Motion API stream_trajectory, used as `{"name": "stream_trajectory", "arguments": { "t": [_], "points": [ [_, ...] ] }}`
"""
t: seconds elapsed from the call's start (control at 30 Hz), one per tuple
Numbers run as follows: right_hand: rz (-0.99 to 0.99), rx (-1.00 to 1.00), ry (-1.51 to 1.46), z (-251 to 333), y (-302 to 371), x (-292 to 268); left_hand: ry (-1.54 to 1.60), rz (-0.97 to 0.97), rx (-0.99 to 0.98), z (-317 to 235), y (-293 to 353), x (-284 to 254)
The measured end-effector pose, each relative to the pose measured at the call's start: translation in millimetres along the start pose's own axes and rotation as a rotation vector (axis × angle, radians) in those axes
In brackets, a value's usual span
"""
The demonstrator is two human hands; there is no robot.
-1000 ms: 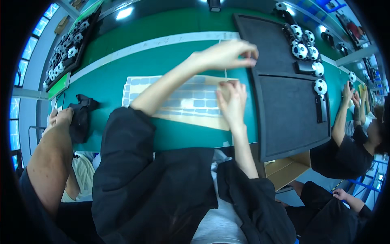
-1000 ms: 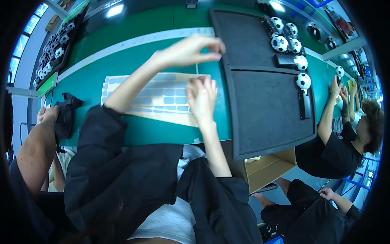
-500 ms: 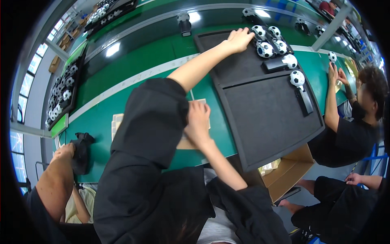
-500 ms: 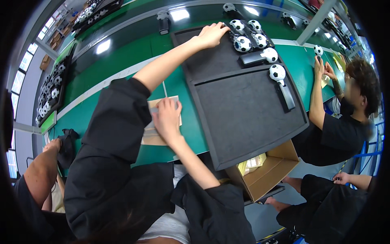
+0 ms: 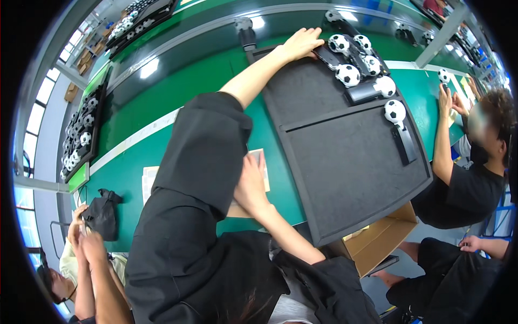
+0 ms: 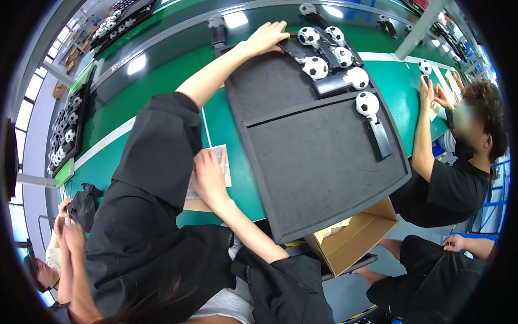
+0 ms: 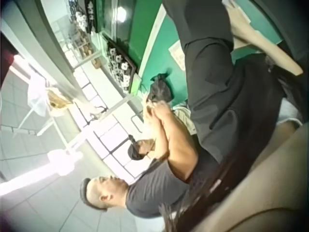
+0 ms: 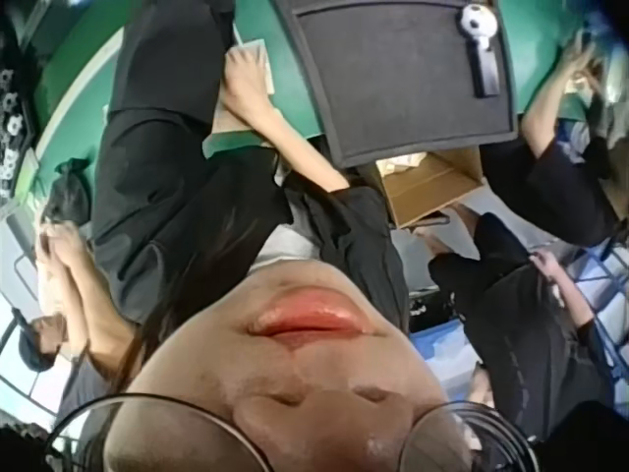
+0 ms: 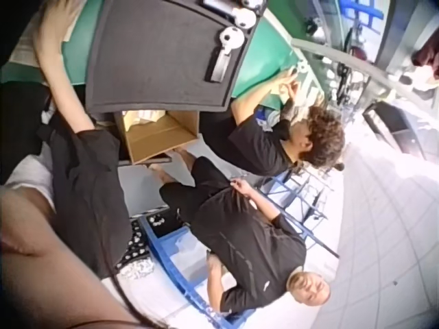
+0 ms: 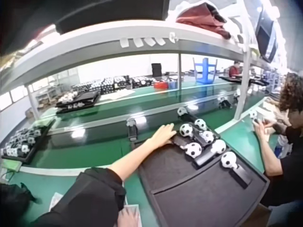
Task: Apply stickers and protective films to small electronic components on an assembly line.
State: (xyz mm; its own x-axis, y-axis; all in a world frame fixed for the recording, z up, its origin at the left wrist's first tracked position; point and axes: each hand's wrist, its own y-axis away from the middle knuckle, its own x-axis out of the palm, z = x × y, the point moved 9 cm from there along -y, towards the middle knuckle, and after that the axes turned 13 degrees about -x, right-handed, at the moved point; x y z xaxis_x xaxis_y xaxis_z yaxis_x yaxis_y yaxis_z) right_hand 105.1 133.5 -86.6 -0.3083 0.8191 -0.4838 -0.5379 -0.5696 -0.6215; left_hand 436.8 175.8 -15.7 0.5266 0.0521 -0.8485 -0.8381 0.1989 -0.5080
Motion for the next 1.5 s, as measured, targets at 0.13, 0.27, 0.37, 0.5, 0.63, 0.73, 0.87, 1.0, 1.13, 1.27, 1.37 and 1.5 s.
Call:
{"name": "stream_trajectory", "arguments": {
  "t": [0.13,0.27,0.37,0.5,0.63,0.73,0.87,1.0,1.13,1.27,1.37,1.5],
  "points": [
    [0.001,0.042,-0.031,-7.3,14.2,3.2,0.404,-0.062,-0.082,13.1,65.0,-89.7],
    [-0.456,0.120,-0.349,19.2,20.8,-42.8,0.998,-0.417,-0.354,55.0,180.1,-202.3],
    [-0.733,0.143,-0.690,44.6,-6.4,-67.4,1.479,-0.392,-0.696,89.1,257.4,-235.3],
    [-0.613,0.034,-0.712,93.6,-72.2,-69.3,1.586,-0.151,-0.700,59.7,317.0,-272.7],
    [-0.402,-0.032,-0.634,140.0,-106.1,-33.7,1.589,-0.133,-0.639,51.2,354.2,-289.0],
    [-0.253,-0.064,-0.557,161.9,-121.1,-5.9,1.577,-0.257,-0.615,63.9,375.9,-300.8],
    [-0.220,-0.262,-0.414,172.7,-130.3,0.5,1.288,-0.414,-0.575,77.6,392.8,-328.0],
    [-0.326,-0.132,-0.908,183.1,-126.1,-2.6,1.024,-0.569,-0.520,85.8,406.9,-355.7],
    [-0.045,-0.035,-1.183,199.4,-113.1,33.7,0.843,-0.617,-0.459,89.8,417.1,-363.7],
    [0.115,-0.046,-1.163,206.2,-106.4,53.2,0.723,-0.671,-0.407,91.1,419.8,-362.9],
    [0.128,-0.061,-1.143,203.4,-104.6,52.9,0.610,-0.845,-0.385,88.2,424.0,-367.4],
    [0.119,-0.086,-1.149,203.1,-106.5,56.6,0.545,-0.940,-0.368,87.5,426.7,-368.4]
  ]
}}
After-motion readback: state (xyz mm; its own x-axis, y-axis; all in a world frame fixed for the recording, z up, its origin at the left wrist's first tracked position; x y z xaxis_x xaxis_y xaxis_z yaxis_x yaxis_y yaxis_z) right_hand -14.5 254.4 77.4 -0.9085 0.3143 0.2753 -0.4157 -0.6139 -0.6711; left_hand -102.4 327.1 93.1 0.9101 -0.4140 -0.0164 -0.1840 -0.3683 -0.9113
